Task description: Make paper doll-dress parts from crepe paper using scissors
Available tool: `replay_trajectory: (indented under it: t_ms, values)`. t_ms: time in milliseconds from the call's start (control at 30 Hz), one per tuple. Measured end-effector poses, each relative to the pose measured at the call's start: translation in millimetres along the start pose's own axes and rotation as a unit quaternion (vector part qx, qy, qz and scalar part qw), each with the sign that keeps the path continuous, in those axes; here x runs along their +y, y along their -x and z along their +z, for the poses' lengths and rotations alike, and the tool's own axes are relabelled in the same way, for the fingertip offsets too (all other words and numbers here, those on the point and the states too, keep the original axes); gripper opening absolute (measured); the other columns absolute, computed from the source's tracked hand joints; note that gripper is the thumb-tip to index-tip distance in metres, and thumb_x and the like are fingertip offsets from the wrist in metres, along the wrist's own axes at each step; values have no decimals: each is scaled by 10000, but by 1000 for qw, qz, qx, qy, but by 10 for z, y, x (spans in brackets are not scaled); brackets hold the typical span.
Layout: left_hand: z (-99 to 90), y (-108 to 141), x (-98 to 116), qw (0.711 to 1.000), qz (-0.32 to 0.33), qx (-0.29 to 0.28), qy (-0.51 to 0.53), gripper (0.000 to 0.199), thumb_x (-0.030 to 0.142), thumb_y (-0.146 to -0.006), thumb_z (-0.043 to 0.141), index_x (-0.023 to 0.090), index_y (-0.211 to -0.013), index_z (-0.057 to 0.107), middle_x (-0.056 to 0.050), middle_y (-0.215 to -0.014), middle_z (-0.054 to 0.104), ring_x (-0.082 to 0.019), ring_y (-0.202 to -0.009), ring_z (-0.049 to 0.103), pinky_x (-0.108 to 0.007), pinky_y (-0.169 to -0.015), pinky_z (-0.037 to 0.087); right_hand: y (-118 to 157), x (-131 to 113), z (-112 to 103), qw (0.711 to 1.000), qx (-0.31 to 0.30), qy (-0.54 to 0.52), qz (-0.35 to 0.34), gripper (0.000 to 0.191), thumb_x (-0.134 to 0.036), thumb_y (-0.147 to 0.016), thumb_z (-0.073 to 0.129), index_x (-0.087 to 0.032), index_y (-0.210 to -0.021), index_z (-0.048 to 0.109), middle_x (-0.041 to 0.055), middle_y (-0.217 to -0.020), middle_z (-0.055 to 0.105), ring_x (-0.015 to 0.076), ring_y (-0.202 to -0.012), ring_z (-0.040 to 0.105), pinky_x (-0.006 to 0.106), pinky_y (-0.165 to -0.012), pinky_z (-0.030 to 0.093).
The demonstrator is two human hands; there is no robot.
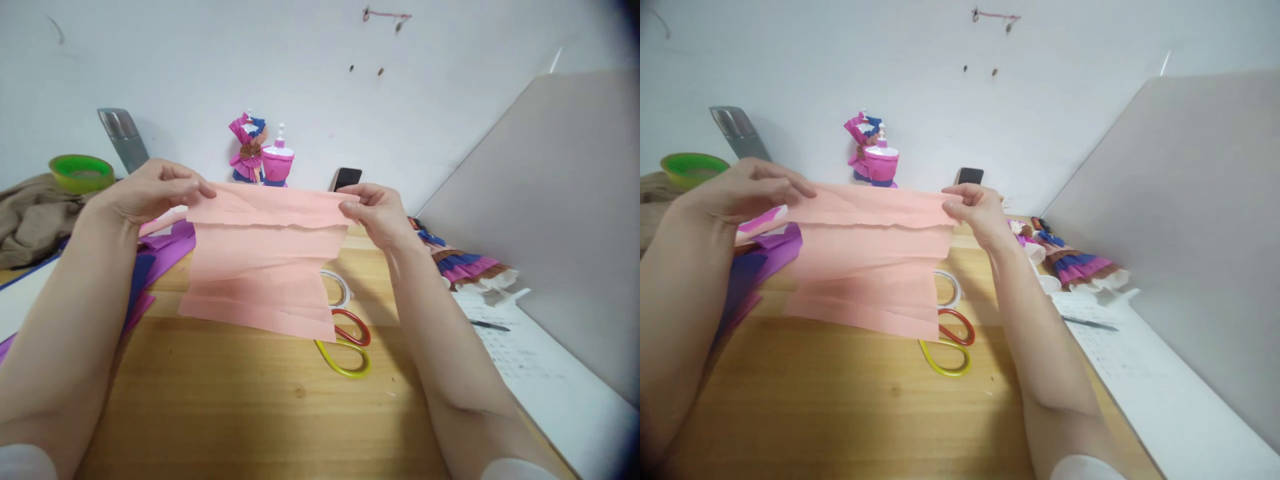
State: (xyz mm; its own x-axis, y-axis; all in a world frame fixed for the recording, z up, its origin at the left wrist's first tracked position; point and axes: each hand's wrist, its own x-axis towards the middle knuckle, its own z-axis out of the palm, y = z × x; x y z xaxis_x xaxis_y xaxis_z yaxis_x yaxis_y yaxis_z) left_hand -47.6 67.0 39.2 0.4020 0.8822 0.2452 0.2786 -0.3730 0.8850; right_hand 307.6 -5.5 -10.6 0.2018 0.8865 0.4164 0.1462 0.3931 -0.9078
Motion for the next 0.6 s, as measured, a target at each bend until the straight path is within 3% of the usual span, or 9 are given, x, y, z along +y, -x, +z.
replay_trajectory:
  t_ms: [100, 200, 267, 400, 500, 600]
  values:
    - [61, -13, 4, 1000, 11, 16, -21, 239, 287, -563, 811, 175, -767, 759, 3, -578, 595, -124, -597, 479, -274, -651, 409, 2, -5, 0, 1000, 5, 10, 4, 253, -224, -543, 806, -164, -776, 728, -5, -627, 670, 104, -513, 550, 243, -507, 455]
    - [107, -25, 10, 1000, 27, 11, -3, 570, 282, -572, 811, 196, -1125, 705, 34, -620, 568, -121, -599, 478, -278, -683, 429, 4, -10, 10, 1000, 11, 8, 3, 203, -206, -545, 802, -159, -714, 700, -22, -576, 636, 81, -486, 521, 217, -483, 423]
    - [119, -40, 7, 999, 25, 20, -13, 686, 259, -558, 810, 194, -1223, 653, 35, -644, 574, -129, -617, 503, -291, -724, 450, 3, -6, 17, 1000, 16, -1, 5, 203, -202, -536, 805, -162, -697, 688, -22, -590, 642, 82, -502, 530, 216, -497, 434]
    - [126, -77, -6, 997, -26, 50, -61, 553, 211, -554, 796, 160, -1098, 711, 47, -584, 555, -139, -614, 529, -331, -774, 480, -1, 15, 14, 1000, 16, -6, 24, 326, -218, -514, 819, -178, -821, 717, -2, -655, 681, 124, -561, 580, 265, -558, 490]
    - [123, -93, -30, 997, -70, 41, 1, 406, 175, -567, 796, 117, -963, 725, 14, -629, 635, -146, -640, 563, -348, -799, 483, -2, 24, 2, 999, 7, 3, 44, 383, -210, -514, 818, -181, -887, 731, 3, -639, 672, 131, -553, 575, 282, -565, 492]
    - [107, -103, -74, 991, -90, 12, 96, 270, 125, -580, 784, 99, -838, 711, -25, -667, 688, -154, -653, 592, -331, -757, 494, 3, 14, 3, 999, 2, -1, 53, 321, -198, -512, 810, -168, -823, 738, 17, -675, 683, 126, -558, 570, 282, -559, 481]
